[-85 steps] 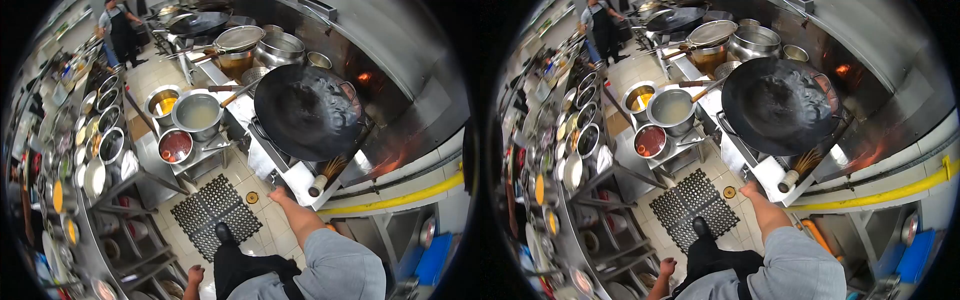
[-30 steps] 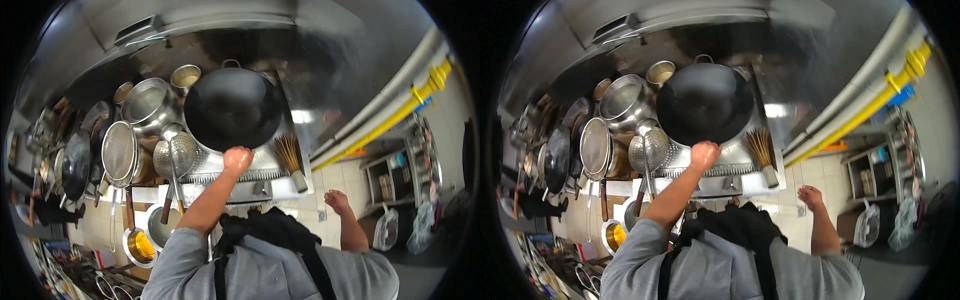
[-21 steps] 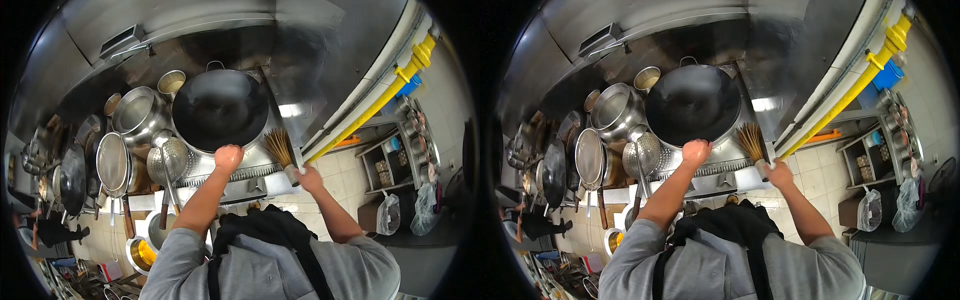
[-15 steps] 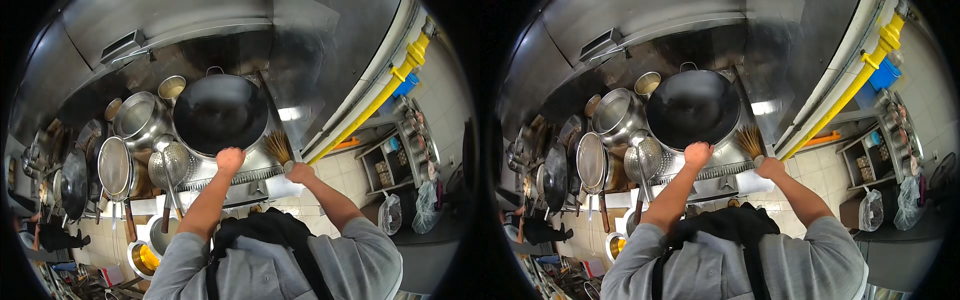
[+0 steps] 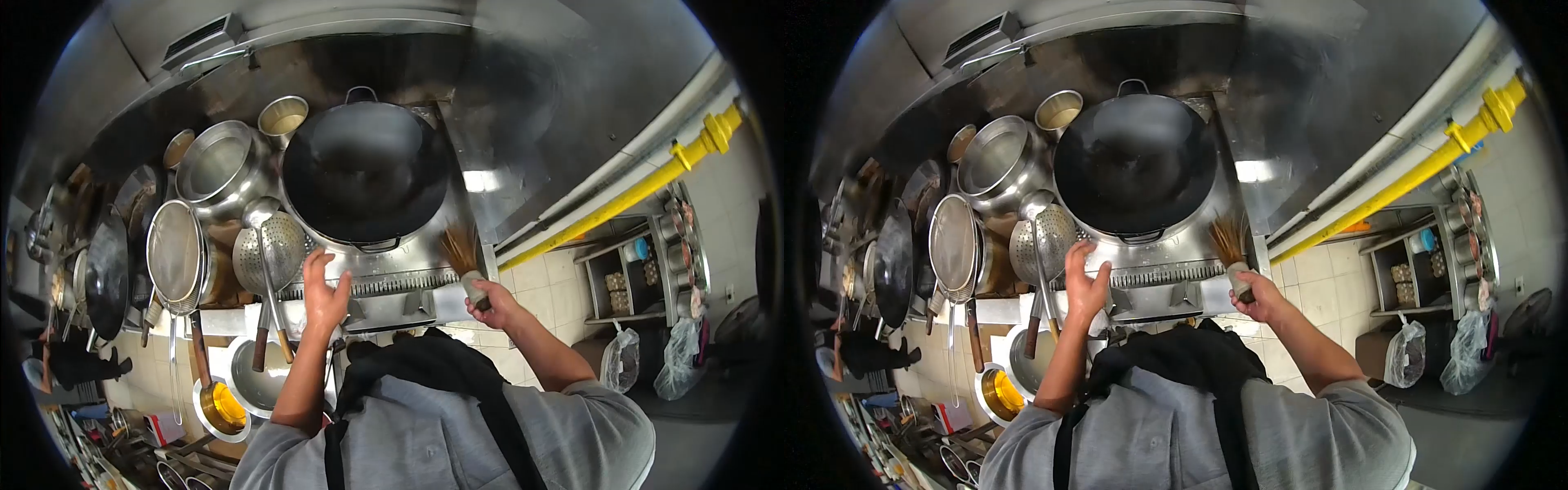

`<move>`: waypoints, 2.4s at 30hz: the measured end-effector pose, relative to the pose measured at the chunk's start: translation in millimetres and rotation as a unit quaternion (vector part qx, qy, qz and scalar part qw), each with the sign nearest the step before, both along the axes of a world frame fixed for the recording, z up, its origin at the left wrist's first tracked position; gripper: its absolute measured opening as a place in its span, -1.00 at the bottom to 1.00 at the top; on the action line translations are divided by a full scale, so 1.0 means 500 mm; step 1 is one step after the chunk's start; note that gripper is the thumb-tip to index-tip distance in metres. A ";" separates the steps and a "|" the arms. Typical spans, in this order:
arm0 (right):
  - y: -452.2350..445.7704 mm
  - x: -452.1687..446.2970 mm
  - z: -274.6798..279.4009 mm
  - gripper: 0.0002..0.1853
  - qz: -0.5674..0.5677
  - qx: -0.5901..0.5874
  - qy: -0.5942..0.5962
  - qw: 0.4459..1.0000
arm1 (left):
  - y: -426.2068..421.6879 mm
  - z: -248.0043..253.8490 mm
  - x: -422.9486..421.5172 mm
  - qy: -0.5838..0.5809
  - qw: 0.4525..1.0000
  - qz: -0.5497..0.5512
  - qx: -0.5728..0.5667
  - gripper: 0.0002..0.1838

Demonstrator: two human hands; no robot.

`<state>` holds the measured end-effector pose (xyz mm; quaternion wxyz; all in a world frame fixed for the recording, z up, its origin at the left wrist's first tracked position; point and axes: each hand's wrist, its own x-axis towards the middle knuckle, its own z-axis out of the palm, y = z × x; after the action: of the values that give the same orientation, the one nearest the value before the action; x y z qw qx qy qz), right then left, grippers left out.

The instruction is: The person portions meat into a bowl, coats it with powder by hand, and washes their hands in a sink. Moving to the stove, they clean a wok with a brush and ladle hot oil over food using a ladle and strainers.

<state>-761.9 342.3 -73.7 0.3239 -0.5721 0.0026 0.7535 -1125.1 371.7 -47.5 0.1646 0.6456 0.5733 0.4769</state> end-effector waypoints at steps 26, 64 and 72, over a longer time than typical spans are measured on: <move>0.598 -0.183 0.164 -0.58 0.203 0.360 -0.722 0.555 | -0.308 0.007 -0.198 -0.270 0.924 0.167 -0.214 -0.88; 0.373 -0.214 0.301 -0.42 0.675 0.259 -0.321 0.612 | -0.352 0.026 -0.160 -0.301 0.906 0.089 -0.285 -0.76; 0.622 -0.176 0.223 -0.59 0.163 0.387 -0.732 0.537 | -0.314 0.033 -0.146 -0.258 0.932 0.070 -0.243 -0.69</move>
<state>-849.9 653.5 38.0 0.2745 -0.7335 -0.6205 0.0395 -1198.0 214.6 -31.2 0.4250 0.3987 0.6530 0.4837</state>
